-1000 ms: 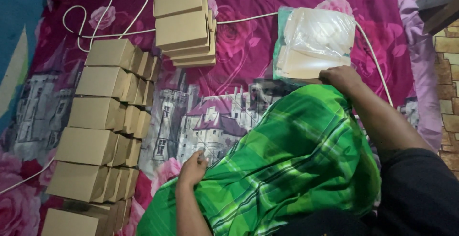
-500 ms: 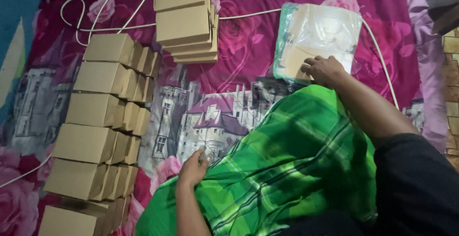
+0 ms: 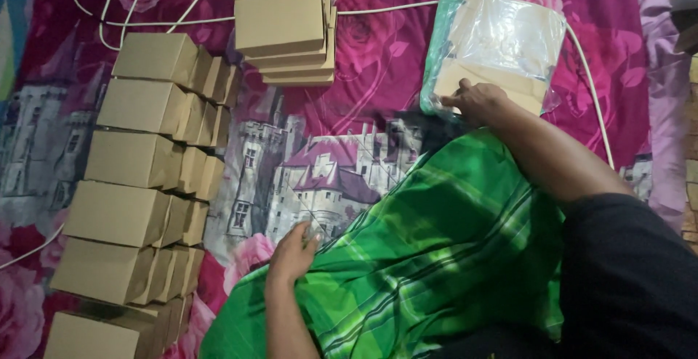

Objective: The person folds flat cardboard pieces into small rectangular boxes by hand and stacks them together.

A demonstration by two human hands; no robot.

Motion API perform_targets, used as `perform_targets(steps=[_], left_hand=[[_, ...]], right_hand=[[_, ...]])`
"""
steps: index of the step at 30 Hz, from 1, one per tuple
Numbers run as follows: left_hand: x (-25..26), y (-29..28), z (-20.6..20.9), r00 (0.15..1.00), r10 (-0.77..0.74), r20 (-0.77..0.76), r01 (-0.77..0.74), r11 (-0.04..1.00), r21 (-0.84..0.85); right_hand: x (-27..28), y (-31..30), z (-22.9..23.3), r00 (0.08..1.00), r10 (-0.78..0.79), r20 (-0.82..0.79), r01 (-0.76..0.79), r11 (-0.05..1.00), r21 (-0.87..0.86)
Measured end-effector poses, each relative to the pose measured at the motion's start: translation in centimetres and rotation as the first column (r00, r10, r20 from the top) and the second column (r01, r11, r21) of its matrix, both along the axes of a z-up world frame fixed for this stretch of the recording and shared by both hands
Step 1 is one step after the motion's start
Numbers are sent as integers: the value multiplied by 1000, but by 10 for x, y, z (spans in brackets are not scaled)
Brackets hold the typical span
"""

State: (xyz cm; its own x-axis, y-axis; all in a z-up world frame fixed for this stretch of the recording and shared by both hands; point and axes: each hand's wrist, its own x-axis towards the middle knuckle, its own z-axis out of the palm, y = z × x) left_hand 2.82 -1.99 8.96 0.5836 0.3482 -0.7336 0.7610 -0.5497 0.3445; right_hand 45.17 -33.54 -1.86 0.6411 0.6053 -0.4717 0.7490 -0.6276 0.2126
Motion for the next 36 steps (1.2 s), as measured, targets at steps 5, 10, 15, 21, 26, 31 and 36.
perform_targets(steps=[5, 10, 15, 21, 26, 31, 36], left_hand=[[-3, -1, 2, 1000, -16, 7, 16, 1000, 9], [-10, 0, -1, 999, -21, 36, 20, 1000, 17], [-12, -3, 2, 998, -8, 58, 7, 1000, 24], [-12, 4, -13, 998, -10, 68, 8, 1000, 30], [-12, -3, 10, 997, -1, 74, -1, 1000, 29], [-11, 5, -10, 993, -19, 116, 15, 999, 32], [-24, 17, -57, 949, -37, 312, 15, 997, 72]], right_hand=[[-6, -18, 7, 993, -1, -119, 22, 985, 171], [-6, -21, 33, 985, -36, -169, 76, 967, 242], [-44, 0, 106, 981, -154, -119, 165, 982, 91], [-46, 5, 116, 997, -44, 61, 45, 999, -13], [-64, 17, 171, 993, -107, 46, 106, 994, 19], [-13, 24, 193, 956, -291, -42, 294, 944, 150], [-77, 58, 357, 665, -683, -301, 744, 640, 192]])
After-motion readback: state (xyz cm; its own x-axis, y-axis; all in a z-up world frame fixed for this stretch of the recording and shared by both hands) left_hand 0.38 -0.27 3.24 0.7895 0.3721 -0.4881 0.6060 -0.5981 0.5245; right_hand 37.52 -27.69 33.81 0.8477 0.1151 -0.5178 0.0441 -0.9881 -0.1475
